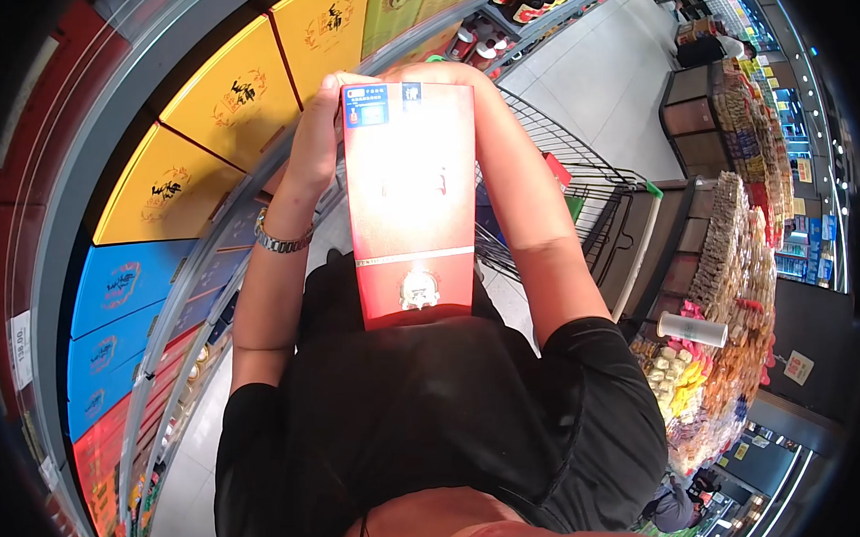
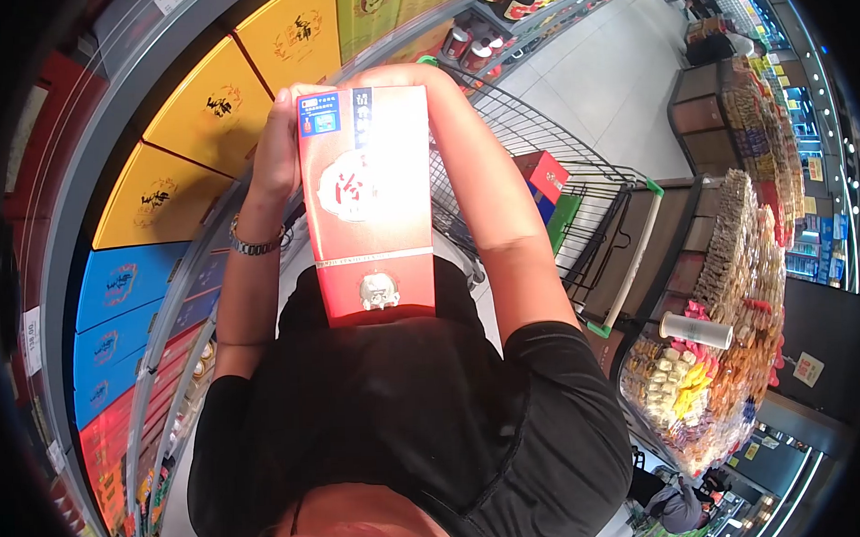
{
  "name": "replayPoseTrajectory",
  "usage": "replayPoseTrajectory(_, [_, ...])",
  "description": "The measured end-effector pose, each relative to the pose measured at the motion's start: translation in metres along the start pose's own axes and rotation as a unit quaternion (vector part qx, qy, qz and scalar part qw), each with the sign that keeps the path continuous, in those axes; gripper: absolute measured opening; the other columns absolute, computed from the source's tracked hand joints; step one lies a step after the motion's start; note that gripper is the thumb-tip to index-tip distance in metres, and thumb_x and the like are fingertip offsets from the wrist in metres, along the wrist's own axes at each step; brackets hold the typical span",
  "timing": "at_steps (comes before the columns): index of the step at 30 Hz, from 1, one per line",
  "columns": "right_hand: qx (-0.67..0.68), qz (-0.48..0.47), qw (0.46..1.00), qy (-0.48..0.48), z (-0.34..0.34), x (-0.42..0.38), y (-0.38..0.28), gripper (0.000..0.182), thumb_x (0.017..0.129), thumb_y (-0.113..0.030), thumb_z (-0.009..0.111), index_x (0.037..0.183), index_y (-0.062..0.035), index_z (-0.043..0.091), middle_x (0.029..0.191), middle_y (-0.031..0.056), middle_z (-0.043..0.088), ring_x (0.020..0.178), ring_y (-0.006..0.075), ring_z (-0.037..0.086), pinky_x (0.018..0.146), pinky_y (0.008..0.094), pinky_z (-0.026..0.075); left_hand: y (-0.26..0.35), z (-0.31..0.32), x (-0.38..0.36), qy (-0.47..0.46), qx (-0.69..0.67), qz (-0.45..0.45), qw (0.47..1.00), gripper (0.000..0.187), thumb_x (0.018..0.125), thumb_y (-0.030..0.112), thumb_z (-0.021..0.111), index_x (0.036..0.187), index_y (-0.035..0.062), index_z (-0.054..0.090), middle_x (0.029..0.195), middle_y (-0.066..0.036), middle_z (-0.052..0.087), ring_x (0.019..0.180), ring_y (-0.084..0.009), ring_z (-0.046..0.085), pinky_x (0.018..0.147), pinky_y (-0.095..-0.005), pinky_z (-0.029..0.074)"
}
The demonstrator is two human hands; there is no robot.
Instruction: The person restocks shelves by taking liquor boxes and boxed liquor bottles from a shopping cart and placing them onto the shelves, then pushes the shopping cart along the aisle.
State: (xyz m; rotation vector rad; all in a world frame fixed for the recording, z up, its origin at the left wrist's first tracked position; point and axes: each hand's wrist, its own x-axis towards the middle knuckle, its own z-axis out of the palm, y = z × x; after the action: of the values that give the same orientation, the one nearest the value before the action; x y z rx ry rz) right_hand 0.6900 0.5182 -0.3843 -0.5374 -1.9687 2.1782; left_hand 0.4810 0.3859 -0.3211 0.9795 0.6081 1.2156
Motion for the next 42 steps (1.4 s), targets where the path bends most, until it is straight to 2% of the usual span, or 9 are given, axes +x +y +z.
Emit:
replayPoseTrajectory(5, [0.105,0.047,0.991,0.064,0.0,-0.001,0.008,0.035,0.093,-0.031,0.065,0.115,-0.0034,0.07,0.099,0.0067,0.074,0.081,0.0093,0.068,0.071,0.0272,0.056,-0.001,-0.001,-0.001,-0.001,-0.004,-0.01,1.0,0.056,0.108,0.04,0.022,0.111,0.0025,0.063,0.103,-0.006,0.066,0.099,-0.0119,0.06,0.093,-0.0289,0.046])
replayPoseTrajectory(12, [0.07,0.036,0.997,0.026,-0.005,0.001,0.006,0.035,0.094,-0.03,0.065,0.117,-0.0038,0.07,0.105,0.0073,0.073,0.089,0.0097,0.068,0.074,0.0275,0.056,0.001,0.002,-0.004,-0.002,-0.005,-0.005,1.0,0.055,0.108,0.039,0.023,0.111,0.0019,0.062,0.103,-0.006,0.066,0.097,-0.011,0.06,0.09,-0.0276,0.047])
replayPoseTrajectory(15, [-0.038,-0.066,0.996,-0.039,-0.003,0.003,0.002,0.035,0.094,-0.03,0.065,0.116,-0.004,0.07,0.106,0.0076,0.073,0.089,0.0105,0.069,0.075,0.0281,0.056,-0.002,-0.005,-0.002,-0.01,-0.008,-0.008,1.0,0.052,0.106,0.044,0.033,0.114,-0.0018,0.056,0.108,-0.014,0.065,0.101,-0.0176,0.063,0.094,-0.0346,0.052])
replayPoseTrajectory(17, [0.088,0.068,0.994,-0.005,0.0,0.003,-0.002,0.036,0.093,-0.031,0.065,0.117,-0.0046,0.07,0.105,0.0077,0.073,0.089,0.0118,0.069,0.076,0.029,0.056,-0.003,-0.005,-0.003,-0.008,-0.004,-0.009,1.0,0.052,0.106,0.044,0.033,0.114,-0.0019,0.056,0.107,-0.014,0.065,0.1,-0.0177,0.063,0.094,-0.0347,0.052])
replayPoseTrajectory(18, [0.088,0.068,0.994,-0.005,-0.003,0.004,0.009,0.036,0.093,-0.031,0.065,0.117,-0.0046,0.07,0.105,0.0077,0.073,0.089,0.0118,0.069,0.076,0.029,0.056,-0.002,-0.005,-0.003,-0.006,-0.001,-0.01,1.0,0.052,0.106,0.044,0.033,0.114,-0.002,0.056,0.107,-0.014,0.065,0.1,-0.0178,0.063,0.094,-0.0348,0.052])
replayPoseTrajectory(21, [0.058,-0.045,0.997,0.019,0.001,0.006,0.016,0.036,0.092,-0.031,0.066,0.116,-0.004,0.07,0.103,0.0078,0.074,0.087,0.0122,0.07,0.076,0.0288,0.057,-0.002,-0.005,-0.005,-0.004,0.007,-0.006,1.0,0.052,0.107,0.044,0.032,0.114,-0.002,0.056,0.107,-0.014,0.065,0.1,-0.0176,0.063,0.094,-0.0347,0.052])
replayPoseTrajectory(23, [0.124,0.083,0.987,0.058,0.006,0.002,0.0,0.036,0.092,-0.031,0.066,0.114,-0.003,0.07,0.101,0.0081,0.074,0.084,0.0121,0.07,0.074,0.0283,0.057,-0.002,-0.005,-0.006,-0.004,0.012,-0.003,1.0,0.052,0.107,0.044,0.031,0.114,-0.0019,0.056,0.107,-0.014,0.065,0.1,-0.0176,0.063,0.094,-0.0346,0.052])
replayPoseTrajectory(29, [0.222,0.147,0.963,0.038,0.022,-0.011,-0.033,0.036,0.092,-0.031,0.066,0.114,-0.003,0.07,0.101,0.0085,0.074,0.083,0.0118,0.07,0.073,0.0283,0.057,-0.004,-0.006,-0.007,-0.003,0.026,0.001,1.0,0.052,0.107,0.043,0.031,0.114,-0.0018,0.056,0.108,-0.013,0.065,0.1,-0.0173,0.063,0.094,-0.0343,0.052])
replayPoseTrajectory(42, [0.094,0.055,0.994,0.008,0.013,-0.007,-0.012,0.033,0.093,-0.029,0.064,0.114,-0.0041,0.071,0.103,0.0076,0.074,0.086,0.0104,0.069,0.075,0.0275,0.056,0.0,0.001,-0.011,0.011,0.044,-0.011,0.999,0.05,0.107,0.039,0.03,0.114,-0.0022,0.057,0.107,-0.013,0.065,0.102,-0.0175,0.063,0.095,-0.0338,0.051])
